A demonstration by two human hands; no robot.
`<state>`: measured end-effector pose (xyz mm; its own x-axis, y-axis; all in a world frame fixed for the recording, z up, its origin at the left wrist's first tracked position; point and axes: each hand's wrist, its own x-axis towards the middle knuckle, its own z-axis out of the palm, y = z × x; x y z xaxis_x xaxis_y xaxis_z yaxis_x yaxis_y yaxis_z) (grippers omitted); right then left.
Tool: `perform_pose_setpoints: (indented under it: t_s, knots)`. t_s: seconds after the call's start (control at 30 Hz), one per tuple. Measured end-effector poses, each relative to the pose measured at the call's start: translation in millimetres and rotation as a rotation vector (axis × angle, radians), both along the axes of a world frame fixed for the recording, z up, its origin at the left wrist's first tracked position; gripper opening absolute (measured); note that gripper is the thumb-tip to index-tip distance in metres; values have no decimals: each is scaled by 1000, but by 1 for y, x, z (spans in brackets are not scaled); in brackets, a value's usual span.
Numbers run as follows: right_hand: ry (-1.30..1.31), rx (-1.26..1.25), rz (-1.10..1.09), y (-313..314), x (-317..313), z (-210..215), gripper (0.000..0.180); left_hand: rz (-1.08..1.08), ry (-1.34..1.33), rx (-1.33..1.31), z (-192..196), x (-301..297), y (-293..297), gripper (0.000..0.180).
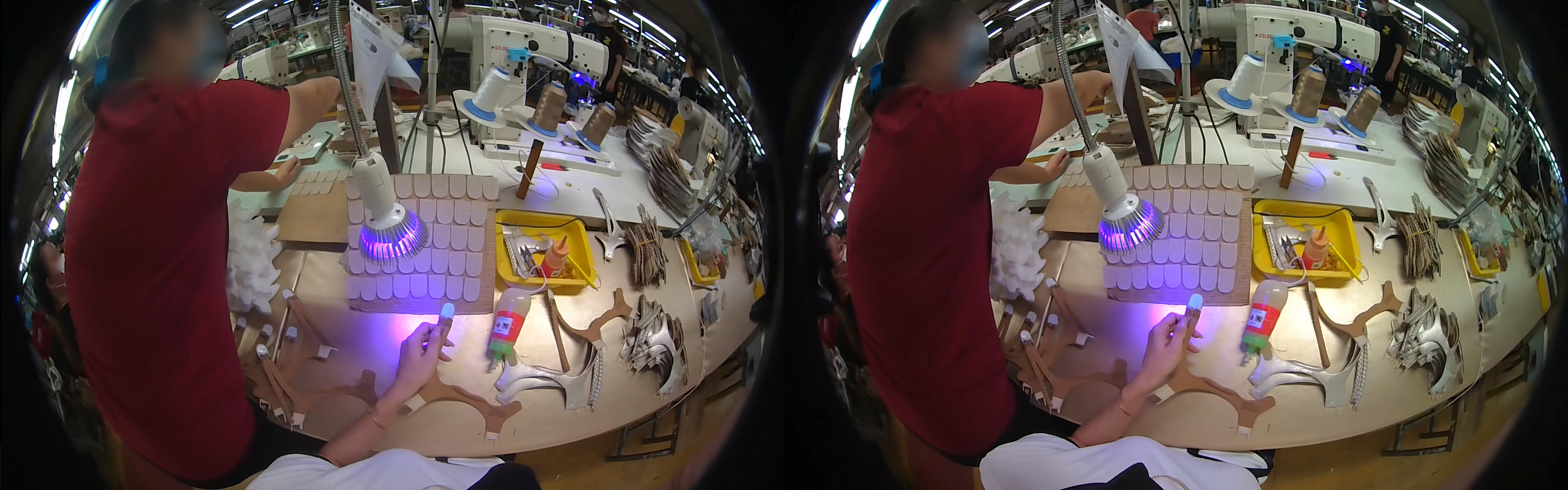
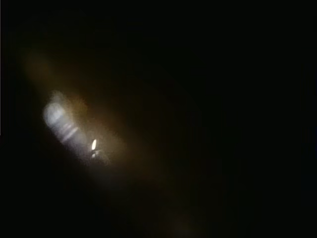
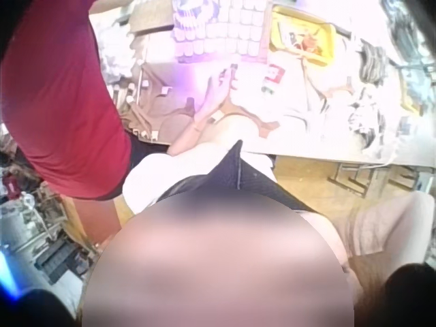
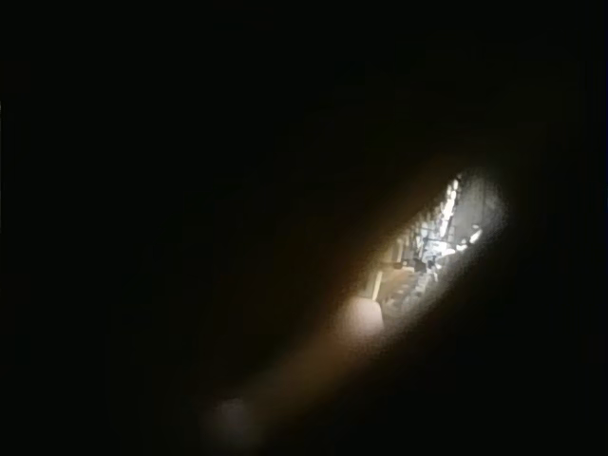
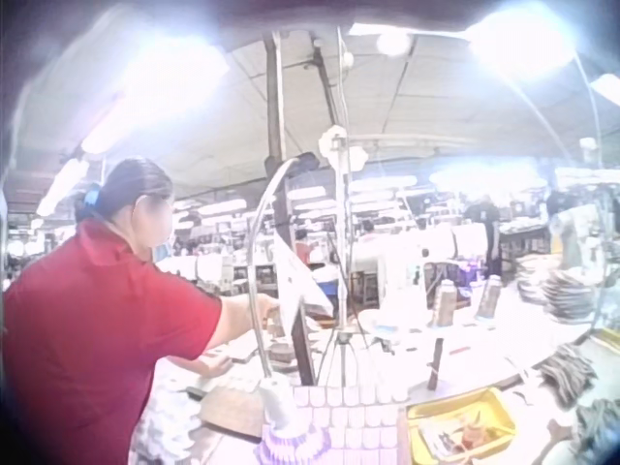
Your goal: The person applies glue from a squeeze bottle to small white foam pieces and attaches them to wooden frames under a UV lamp. They repeatedly pick up frames, apply glue, and press the foam pieces into place, then set the frames aside.
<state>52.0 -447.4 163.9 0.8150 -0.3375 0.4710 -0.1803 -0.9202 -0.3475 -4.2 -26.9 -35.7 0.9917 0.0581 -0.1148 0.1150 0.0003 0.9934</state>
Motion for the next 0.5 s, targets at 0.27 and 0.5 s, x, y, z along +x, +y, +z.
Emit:
perform_pose_setpoints:
  t_s: [0.27,0.5]
  knots:
    - [15,117,-3,13,-12,-23,35,5,-18,4,6,-1,-2,26]
    - [-24,230,-16,16,-28,-30,34,10,35,-37,0,1,-1,28]
